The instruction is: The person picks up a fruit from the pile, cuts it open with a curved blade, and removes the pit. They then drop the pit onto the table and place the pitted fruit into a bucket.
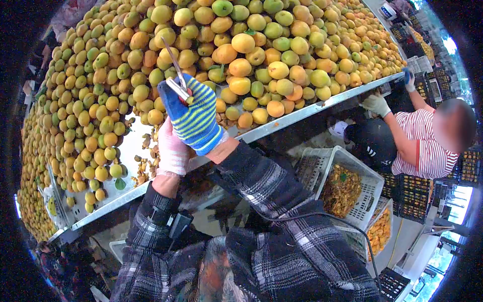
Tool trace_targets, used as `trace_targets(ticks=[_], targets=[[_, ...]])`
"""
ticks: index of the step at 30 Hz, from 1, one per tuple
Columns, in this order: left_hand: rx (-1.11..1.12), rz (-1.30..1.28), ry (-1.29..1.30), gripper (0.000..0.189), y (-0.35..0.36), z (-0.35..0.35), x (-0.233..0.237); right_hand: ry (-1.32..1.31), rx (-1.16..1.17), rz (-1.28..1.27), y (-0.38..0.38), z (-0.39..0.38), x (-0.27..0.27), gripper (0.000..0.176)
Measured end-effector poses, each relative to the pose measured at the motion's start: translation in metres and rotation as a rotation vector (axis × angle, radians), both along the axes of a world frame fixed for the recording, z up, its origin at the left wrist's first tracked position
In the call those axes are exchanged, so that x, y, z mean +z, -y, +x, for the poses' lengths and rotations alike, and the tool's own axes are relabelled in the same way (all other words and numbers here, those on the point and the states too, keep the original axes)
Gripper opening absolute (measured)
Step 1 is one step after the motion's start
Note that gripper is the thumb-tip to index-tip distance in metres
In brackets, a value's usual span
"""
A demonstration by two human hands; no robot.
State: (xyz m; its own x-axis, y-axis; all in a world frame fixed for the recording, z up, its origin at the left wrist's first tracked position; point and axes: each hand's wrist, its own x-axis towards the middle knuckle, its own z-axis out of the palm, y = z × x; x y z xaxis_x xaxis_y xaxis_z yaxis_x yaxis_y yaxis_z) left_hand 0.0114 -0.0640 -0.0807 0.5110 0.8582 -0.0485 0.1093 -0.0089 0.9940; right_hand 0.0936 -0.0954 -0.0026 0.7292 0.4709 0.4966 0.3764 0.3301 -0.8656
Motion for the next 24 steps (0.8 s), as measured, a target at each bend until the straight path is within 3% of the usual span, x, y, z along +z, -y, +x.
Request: trace_targets(ticks=[2,4,5,6,7,8,10,13,14,15,17,21,24], targets=[[-0.018,0.027,-0.030,0.034,-0.001,0.000,-0.003,0.131,-0.048,-0.052,-0.001,0.001,-0.002,0.010],[-0.016,-0.001,-0.028,0.036,-0.001,-0.001,0.003,-0.189,0.043,0.023,-0.002,0.000,0.000,0.011],[-0.013,-0.026,-0.027,0.037,-0.001,-0.002,0.009,0.351,-0.296,0.014,-0.014,0.010,-0.008,0.020],[-0.011,-0.025,-0.028,0.037,-0.002,-0.003,0.012,-0.272,-0.070,0.052,-0.012,0.013,-0.011,0.026],[-0.025,-0.191,0.024,0.038,-0.003,-0.005,0.014,-0.891,0.165,0.088,-0.007,0.016,0.001,0.033],[-0.040,-0.357,0.078,0.039,-0.004,-0.005,0.017,-0.967,0.269,0.134,-0.009,0.026,-0.004,0.040],[-0.147,-0.692,0.181,0.037,-0.002,-0.008,0.049,-1.004,0.191,0.121,-0.007,0.025,-0.004,0.043],[-0.241,-0.646,0.306,0.031,-0.006,-0.014,0.047,-1.058,0.200,0.182,-0.008,0.034,-0.007,0.046],[-0.420,-0.705,0.410,0.027,-0.005,-0.018,0.061,-1.059,0.191,0.223,-0.008,0.038,-0.005,0.048],[-0.424,-0.699,0.412,0.027,-0.003,-0.017,0.063,-1.071,0.223,0.230,-0.006,0.040,-0.004,0.051],[-0.400,-0.610,0.376,0.031,0.001,-0.018,0.065,-1.037,0.311,0.247,0.001,0.039,0.000,0.049],[-0.451,-0.551,0.319,0.040,-0.004,-0.020,0.065,-0.950,0.259,0.273,0.004,0.032,0.009,0.046],[-0.489,-0.519,0.290,0.052,-0.006,-0.021,0.060,-0.962,0.449,0.366,0.014,0.038,0.008,0.036]])
